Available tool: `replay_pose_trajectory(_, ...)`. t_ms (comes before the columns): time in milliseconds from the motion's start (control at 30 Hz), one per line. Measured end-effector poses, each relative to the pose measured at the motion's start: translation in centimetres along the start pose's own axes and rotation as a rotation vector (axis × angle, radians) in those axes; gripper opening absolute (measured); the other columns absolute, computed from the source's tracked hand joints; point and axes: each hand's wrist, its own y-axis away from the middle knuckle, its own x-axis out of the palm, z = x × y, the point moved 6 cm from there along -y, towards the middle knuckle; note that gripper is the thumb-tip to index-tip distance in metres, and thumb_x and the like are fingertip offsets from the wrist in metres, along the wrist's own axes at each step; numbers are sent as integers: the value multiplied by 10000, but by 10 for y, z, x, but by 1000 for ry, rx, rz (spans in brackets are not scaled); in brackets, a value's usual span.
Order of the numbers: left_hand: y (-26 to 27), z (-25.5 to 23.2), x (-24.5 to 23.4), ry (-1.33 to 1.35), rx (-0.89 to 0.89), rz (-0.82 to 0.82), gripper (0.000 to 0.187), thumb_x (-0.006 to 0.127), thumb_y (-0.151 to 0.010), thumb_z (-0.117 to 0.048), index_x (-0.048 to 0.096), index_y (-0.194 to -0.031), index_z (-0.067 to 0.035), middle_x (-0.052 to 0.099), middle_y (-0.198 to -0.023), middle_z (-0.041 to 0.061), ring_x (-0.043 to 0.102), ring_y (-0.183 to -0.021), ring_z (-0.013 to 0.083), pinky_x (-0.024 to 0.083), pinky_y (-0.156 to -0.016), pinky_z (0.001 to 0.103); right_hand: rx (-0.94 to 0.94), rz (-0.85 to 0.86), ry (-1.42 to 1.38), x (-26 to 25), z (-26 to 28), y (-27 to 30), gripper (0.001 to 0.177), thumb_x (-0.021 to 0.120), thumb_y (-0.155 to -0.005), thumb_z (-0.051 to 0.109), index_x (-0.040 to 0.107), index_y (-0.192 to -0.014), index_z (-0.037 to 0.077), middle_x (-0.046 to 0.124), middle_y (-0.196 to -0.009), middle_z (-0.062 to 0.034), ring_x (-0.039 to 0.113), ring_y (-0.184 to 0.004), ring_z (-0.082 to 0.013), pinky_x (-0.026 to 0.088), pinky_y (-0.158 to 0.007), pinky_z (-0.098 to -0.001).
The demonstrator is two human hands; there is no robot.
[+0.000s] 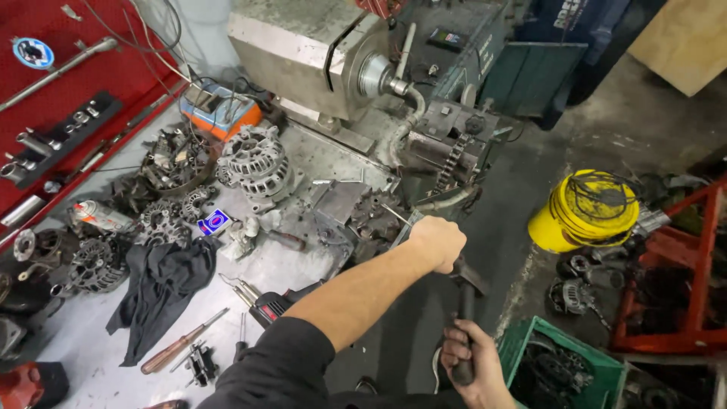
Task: The person uses a T-handle wrench to tighten a bolt on a metal component secured in a bench vise. They then use a hammer to tap the component. The person also picks up a cordless drill and a socket from a wall-mounted rack.
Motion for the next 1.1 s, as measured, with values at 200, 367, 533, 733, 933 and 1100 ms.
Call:
replay_pose_trajectory(200, 1, 2, -1, -8, 21, -27, 316, 808, -715, -234, 806, -1010, -121, 768, -1097, 97, 732, -1057, 278, 595, -862, 400, -133, 43, -33, -4, 12, -9, 255, 568, -954, 217, 431, -740, 190, 345, -584, 104, 342, -443, -40, 302, -442, -251)
replay_pose_trajectory(367, 1, 2, 2, 14, -6, 10, 323, 806, -738, -260, 804, -1027, -116, 766, -1119, 98, 735, -1060, 278, 591, -875, 405, -76, 28, 76, -16, 28, -5, 243, 566, -937, 232, 439, -735, 187, 359, -576, 87, 345, -436, -62, 304, -437, -274)
replay_pose_trajectory(533, 0, 4, 2, -6, -18, 30, 347, 822, -719, -257, 797, -1032, -110, 759, -1117, 102, 731, -1055, 279, 590, -869, 408, -136, -24, 141, -6, 26, -12, 192, 555, -927, 239, 470, -760, 194, 365, -565, 63, 353, -419, -92, 310, -421, -293)
replay_pose_trajectory(733, -4, 6, -3, -7, -15, 48, 345, 828, -697, -241, 806, -1015, -109, 769, -1099, 101, 744, -1039, 278, 600, -856, 404, -28, 13, 37, -18, 20, -31, 138, 554, -930, 217, 505, -803, 195, 400, -601, 92, 362, -436, -42, 330, -443, -255)
replay_pose_trajectory(933, -2, 6, 3, -16, -10, 17, 349, 826, -699, -242, 801, -1021, -109, 754, -1111, 107, 732, -1048, 286, 596, -848, 409, 170, 184, 5, -37, 9, -38, 169, 574, -949, 231, 495, -808, 181, 381, -583, 89, 360, -444, -65, 343, -463, -276)
replay_pose_trajectory(1100, 13, -3, 3, -15, 11, 35, 372, 823, -714, -278, 791, -1042, -106, 748, -1130, 116, 727, -1064, 292, 587, -874, 411, 135, 166, 4, -60, 13, -49, 48, 562, -925, 199, 552, -878, 202, 392, -613, 98, 356, -421, -41, 325, -426, -257)
